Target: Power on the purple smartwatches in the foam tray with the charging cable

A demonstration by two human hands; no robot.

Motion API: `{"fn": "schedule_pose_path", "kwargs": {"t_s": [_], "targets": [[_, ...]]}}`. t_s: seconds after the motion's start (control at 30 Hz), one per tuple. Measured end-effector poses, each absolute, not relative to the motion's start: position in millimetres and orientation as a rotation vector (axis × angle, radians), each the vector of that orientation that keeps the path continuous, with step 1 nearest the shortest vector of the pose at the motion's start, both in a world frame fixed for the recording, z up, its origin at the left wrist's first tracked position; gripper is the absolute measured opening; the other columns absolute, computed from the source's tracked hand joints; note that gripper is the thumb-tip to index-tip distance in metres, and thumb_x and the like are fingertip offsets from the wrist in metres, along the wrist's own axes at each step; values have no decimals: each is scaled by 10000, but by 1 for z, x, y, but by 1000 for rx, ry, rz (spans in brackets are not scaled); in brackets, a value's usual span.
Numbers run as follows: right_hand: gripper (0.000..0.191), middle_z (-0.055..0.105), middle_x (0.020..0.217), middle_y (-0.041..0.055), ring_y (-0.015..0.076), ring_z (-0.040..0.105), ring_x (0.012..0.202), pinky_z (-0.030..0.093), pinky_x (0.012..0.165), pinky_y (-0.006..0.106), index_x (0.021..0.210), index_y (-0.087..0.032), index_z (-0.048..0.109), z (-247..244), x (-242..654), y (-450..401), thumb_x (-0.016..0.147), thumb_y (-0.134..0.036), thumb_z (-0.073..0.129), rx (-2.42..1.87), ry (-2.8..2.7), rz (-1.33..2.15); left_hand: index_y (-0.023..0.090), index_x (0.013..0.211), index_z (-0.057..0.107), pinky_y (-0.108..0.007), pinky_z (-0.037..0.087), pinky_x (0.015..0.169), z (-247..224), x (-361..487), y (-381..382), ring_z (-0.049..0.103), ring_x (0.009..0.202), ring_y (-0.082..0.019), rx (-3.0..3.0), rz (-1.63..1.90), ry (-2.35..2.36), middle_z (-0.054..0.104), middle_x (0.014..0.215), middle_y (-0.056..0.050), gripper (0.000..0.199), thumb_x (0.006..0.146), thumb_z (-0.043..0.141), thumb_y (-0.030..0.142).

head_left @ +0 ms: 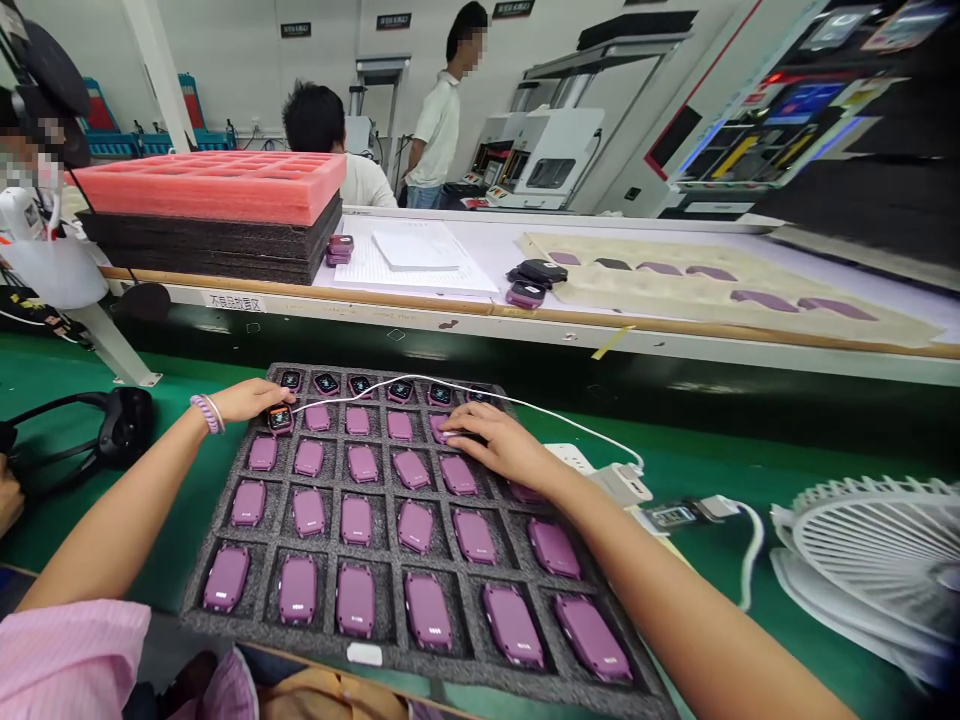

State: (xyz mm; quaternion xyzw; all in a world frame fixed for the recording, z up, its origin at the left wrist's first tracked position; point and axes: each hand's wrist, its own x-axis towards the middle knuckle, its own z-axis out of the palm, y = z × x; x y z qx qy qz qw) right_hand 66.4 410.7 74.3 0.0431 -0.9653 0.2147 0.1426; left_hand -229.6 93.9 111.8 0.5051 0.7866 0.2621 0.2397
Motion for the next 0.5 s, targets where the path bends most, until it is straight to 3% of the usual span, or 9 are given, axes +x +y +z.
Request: {"fn": "schedule_pose_path", "kwargs": {"t_s": [0.13,0.4,0.5], "targets": [[372,642,1210,149,319,590,1144,474,987,528,1239,-188,623,72,69,415,972,-376,446,182,-2871,555,201,915,749,-255,483,802,110,-231,96,647,860,-212,1383,639,2154,733,938,-55,468,852,489,585],[385,646,1226,181,362,610,1137,508,912,586,1176,-181,647,66,48,427,923,-373,430,220,-3034,283,114,900,669,-243,432,728,116,-226,102,600,805,-181,1387,480,2214,694,910,-74,319,921,438,332],[334,685,1124,187,343,663,1027,537,857,526,1119,-232,675,59,47,434,935,-379,439,266,-2932,284,122,886,667,-250,418,756,122,-218,104,619,863,-195,1373,399,2289,704,944,-74,249,915,460,257]]}}
